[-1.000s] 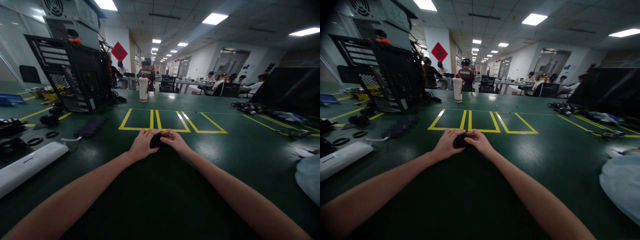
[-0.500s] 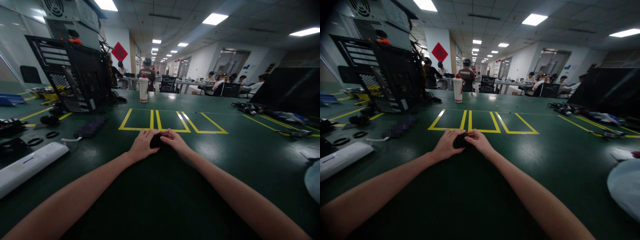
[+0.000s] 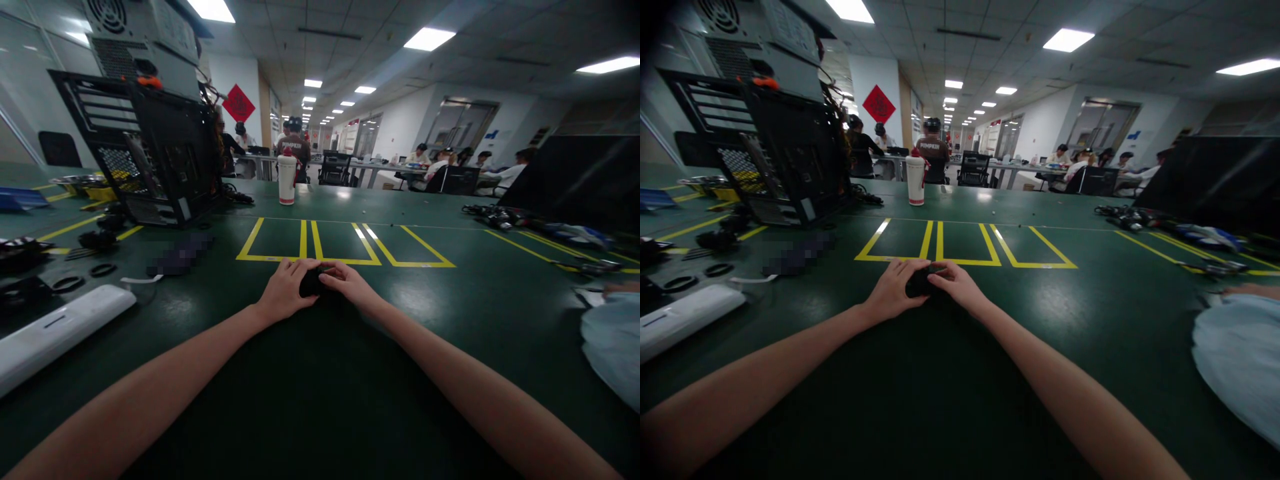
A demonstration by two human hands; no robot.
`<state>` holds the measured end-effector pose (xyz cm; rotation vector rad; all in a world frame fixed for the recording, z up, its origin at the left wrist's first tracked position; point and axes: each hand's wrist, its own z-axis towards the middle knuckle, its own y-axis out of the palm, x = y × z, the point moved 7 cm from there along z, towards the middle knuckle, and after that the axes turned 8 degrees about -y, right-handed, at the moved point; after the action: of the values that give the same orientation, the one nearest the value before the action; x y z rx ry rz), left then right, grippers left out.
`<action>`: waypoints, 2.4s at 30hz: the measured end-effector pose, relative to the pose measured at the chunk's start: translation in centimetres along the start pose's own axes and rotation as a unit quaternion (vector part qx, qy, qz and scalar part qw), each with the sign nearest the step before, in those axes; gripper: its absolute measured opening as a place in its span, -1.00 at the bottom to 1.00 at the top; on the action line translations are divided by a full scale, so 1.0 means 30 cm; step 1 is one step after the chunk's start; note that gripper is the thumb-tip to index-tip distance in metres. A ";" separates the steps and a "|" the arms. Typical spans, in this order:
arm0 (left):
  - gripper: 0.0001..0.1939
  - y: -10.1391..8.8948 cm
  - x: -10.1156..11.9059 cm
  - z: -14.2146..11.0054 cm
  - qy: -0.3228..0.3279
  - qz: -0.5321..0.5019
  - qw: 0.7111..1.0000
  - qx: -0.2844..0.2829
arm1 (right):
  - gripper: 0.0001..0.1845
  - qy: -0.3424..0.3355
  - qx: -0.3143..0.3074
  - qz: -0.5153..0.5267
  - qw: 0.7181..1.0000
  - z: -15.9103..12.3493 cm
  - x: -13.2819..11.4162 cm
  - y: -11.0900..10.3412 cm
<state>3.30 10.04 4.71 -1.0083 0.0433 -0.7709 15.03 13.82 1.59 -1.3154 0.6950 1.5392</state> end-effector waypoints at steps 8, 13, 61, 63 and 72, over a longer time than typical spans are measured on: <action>-0.42 -0.001 -0.002 0.000 -0.002 -0.006 1.000 -0.004 | -0.66 -0.050 -0.031 0.014 0.998 -0.002 -0.012 0.007; -0.43 -0.004 0.000 0.000 -0.001 -0.010 1.000 -0.005 | -0.68 -0.011 0.007 0.010 1.000 -0.002 -0.012 0.005; -0.41 0.006 -0.009 0.004 -0.015 -0.011 1.000 -0.017 | -0.69 -0.014 0.011 0.051 0.999 -0.001 -0.002 0.004; -0.41 0.006 -0.008 0.003 -0.013 -0.010 1.000 -0.018 | -0.68 -0.023 -0.008 0.064 0.998 -0.004 -0.007 0.010; -0.41 0.004 -0.012 0.002 -0.021 -0.010 1.000 -0.020 | -0.73 -0.021 0.026 0.057 0.998 -0.005 -0.007 0.004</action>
<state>3.14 10.35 4.53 -1.0648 0.0135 -0.7687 14.99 13.57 1.73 -1.2192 0.7890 1.6258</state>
